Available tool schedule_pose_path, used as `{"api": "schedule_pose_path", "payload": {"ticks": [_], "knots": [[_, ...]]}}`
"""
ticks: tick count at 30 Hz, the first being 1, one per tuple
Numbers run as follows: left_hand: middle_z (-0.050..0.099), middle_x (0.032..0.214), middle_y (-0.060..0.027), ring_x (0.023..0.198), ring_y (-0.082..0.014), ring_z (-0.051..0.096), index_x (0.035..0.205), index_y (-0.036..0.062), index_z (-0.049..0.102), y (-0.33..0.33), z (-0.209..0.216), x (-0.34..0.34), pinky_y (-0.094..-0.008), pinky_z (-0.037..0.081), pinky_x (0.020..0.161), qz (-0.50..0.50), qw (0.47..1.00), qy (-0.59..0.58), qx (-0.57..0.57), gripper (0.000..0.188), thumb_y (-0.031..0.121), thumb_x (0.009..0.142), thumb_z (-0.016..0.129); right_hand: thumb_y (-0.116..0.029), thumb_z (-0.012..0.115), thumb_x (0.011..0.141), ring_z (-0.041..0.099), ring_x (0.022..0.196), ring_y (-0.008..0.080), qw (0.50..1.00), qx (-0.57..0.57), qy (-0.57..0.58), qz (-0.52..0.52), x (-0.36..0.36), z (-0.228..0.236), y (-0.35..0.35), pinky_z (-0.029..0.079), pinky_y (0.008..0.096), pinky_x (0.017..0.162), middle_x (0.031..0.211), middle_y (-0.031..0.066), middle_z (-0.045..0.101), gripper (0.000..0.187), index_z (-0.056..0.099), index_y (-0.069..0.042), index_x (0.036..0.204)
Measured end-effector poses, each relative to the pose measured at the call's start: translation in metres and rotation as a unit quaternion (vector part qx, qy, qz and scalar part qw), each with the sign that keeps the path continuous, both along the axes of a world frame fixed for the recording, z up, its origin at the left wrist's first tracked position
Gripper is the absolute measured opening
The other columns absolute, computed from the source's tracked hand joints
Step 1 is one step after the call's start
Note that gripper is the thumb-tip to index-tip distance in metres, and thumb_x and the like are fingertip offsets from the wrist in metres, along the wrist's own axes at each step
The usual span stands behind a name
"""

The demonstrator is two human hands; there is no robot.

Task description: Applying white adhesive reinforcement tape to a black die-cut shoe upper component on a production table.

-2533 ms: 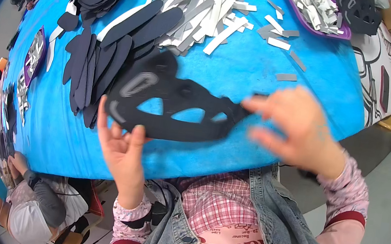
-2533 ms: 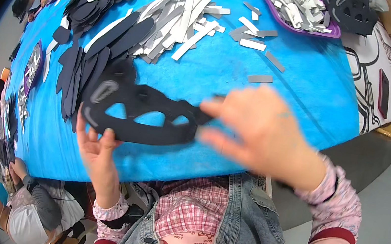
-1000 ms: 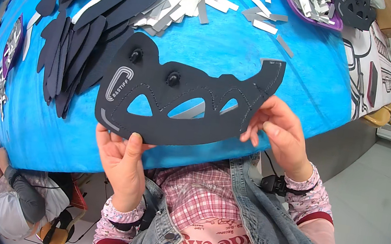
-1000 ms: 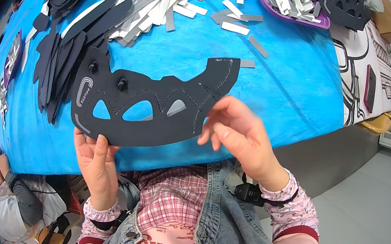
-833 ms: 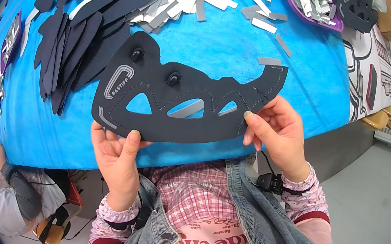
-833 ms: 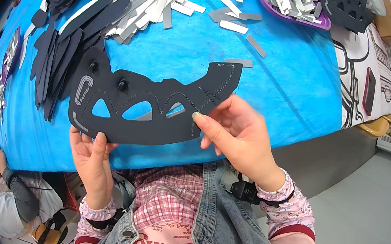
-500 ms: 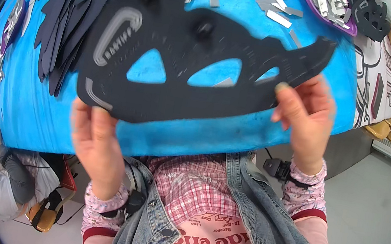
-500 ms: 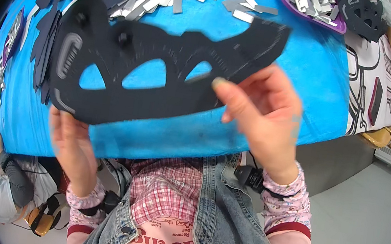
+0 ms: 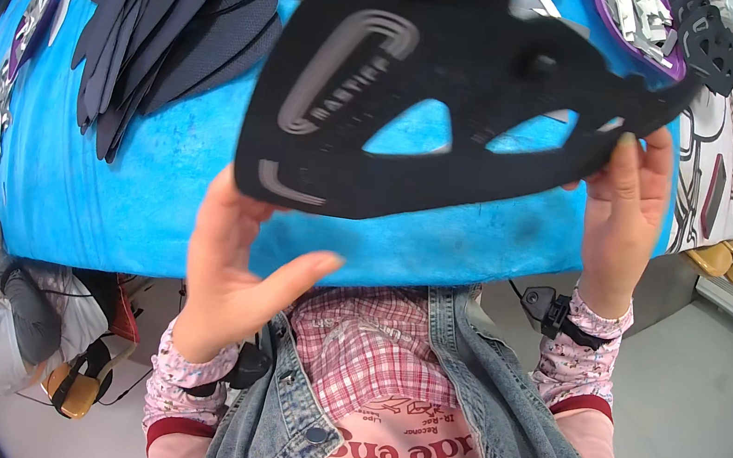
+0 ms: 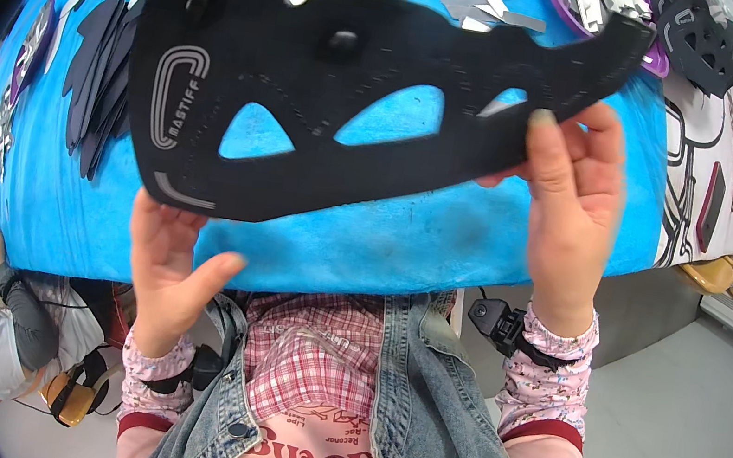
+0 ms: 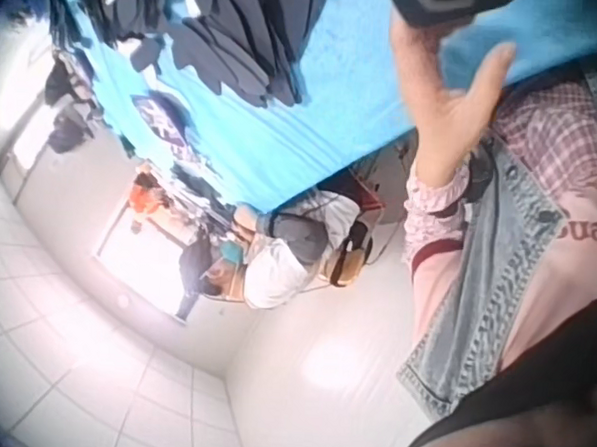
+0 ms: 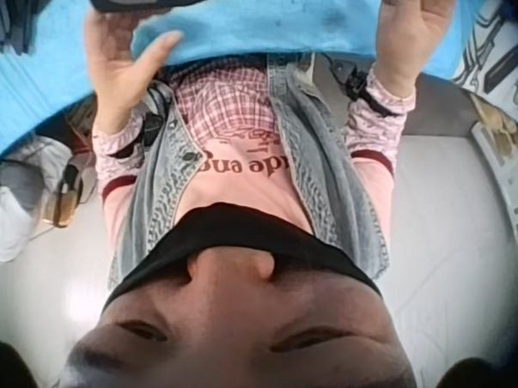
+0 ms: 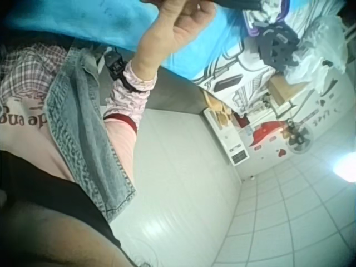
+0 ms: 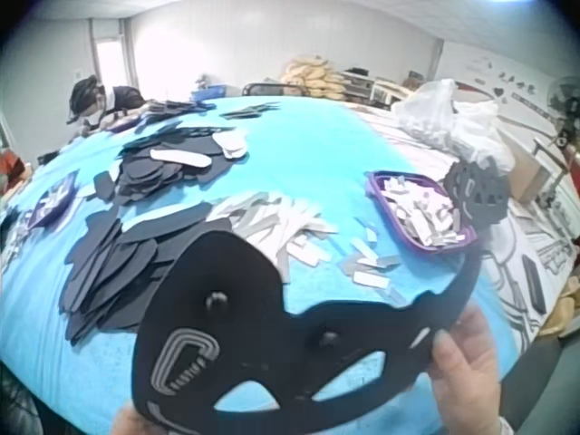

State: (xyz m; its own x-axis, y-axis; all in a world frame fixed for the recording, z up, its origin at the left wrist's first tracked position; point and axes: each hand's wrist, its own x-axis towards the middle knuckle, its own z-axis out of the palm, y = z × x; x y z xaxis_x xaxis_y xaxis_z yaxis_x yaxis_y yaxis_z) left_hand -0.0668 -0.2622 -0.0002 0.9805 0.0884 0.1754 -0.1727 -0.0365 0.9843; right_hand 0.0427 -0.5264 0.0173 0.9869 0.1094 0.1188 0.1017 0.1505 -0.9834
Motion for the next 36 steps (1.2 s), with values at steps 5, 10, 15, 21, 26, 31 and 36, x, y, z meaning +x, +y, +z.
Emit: {"api": "schedule_pose_path", "payload": {"ticks": [5, 10, 15, 21, 26, 31, 36], "knots": [[0.059, 0.099, -0.0095, 0.090, -0.0312, 0.054, 0.102, 0.0069, 0.066, -0.008, -0.012, 0.022, -0.0398, 0.040, 0.078, -0.020, 0.904, -0.048, 0.425, 0.038, 0.005, 0.066, 0.078, -0.015, 0.054, 0.100, 0.066, 0.074, 0.0141, 0.989, 0.134, 0.022, 0.064, 0.002, -0.002, -0.009, 0.053, 0.0257, 0.054, 0.096, 0.0086, 0.067, 0.024, 0.049, -0.003, 0.120], [0.065, 0.102, -0.0141, 0.095, -0.0356, 0.059, 0.100, 0.0027, 0.068, 0.002, -0.010, 0.027, -0.0422, 0.046, 0.083, -0.058, 0.872, -0.091, 0.478, 0.032, -0.001, 0.070, 0.076, -0.015, 0.056, 0.098, 0.067, 0.078, 0.0160, 0.980, 0.124, 0.138, 0.071, -0.013, -0.009, 0.003, 0.057, 0.0271, 0.055, 0.099, 0.0106, 0.067, 0.025, 0.049, -0.002, 0.118], [0.066, 0.095, -0.0151, 0.086, -0.0356, 0.062, 0.096, 0.0017, 0.068, 0.013, -0.002, 0.024, -0.0387, 0.049, 0.075, -0.099, 0.932, 0.013, 0.348, 0.023, -0.007, 0.075, 0.067, -0.010, 0.058, 0.096, 0.067, 0.084, 0.0177, 0.971, 0.144, 0.171, 0.090, -0.021, -0.008, 0.016, 0.059, 0.0286, 0.056, 0.103, 0.0131, 0.066, 0.024, 0.048, -0.001, 0.115], [0.066, 0.089, -0.0160, 0.079, -0.0352, 0.063, 0.096, -0.0008, 0.065, 0.016, 0.003, 0.027, -0.0362, 0.049, 0.070, -0.110, 0.925, 0.016, 0.362, 0.021, -0.009, 0.077, 0.064, -0.009, 0.058, 0.096, 0.067, 0.084, 0.0178, 0.972, 0.147, 0.152, 0.107, -0.023, 0.000, 0.017, 0.059, 0.0283, 0.053, 0.103, 0.0131, 0.066, 0.020, 0.049, -0.001, 0.112], [0.065, 0.089, -0.0169, 0.076, -0.0365, 0.062, 0.096, -0.0012, 0.064, 0.014, -0.008, 0.023, -0.0382, 0.048, 0.068, -0.070, 0.905, -0.035, 0.419, 0.022, -0.009, 0.075, 0.065, -0.009, 0.058, 0.095, 0.067, 0.083, 0.0174, 0.975, 0.117, 0.166, 0.086, -0.023, -0.005, 0.016, 0.059, 0.0287, 0.054, 0.101, 0.0123, 0.066, 0.019, 0.049, -0.001, 0.110], [0.064, 0.088, -0.0171, 0.079, -0.0365, 0.062, 0.096, 0.0002, 0.064, 0.007, -0.010, 0.015, -0.0398, 0.048, 0.067, -0.023, 0.893, -0.062, 0.445, 0.024, -0.006, 0.073, 0.067, -0.009, 0.059, 0.095, 0.067, 0.083, 0.0168, 0.973, 0.125, 0.172, 0.094, -0.023, -0.006, 0.017, 0.059, 0.0288, 0.054, 0.100, 0.0116, 0.067, 0.019, 0.049, -0.001, 0.109], [0.064, 0.090, -0.0133, 0.085, -0.0329, 0.061, 0.098, 0.0044, 0.066, 0.001, -0.004, 0.016, -0.0416, 0.047, 0.079, 0.000, 0.850, -0.099, 0.518, 0.028, -0.003, 0.071, 0.071, -0.008, 0.059, 0.095, 0.066, 0.083, 0.0160, 0.975, 0.114, 0.164, 0.097, -0.023, -0.008, 0.018, 0.058, 0.0284, 0.054, 0.099, 0.0114, 0.066, 0.018, 0.049, -0.002, 0.108]]}}
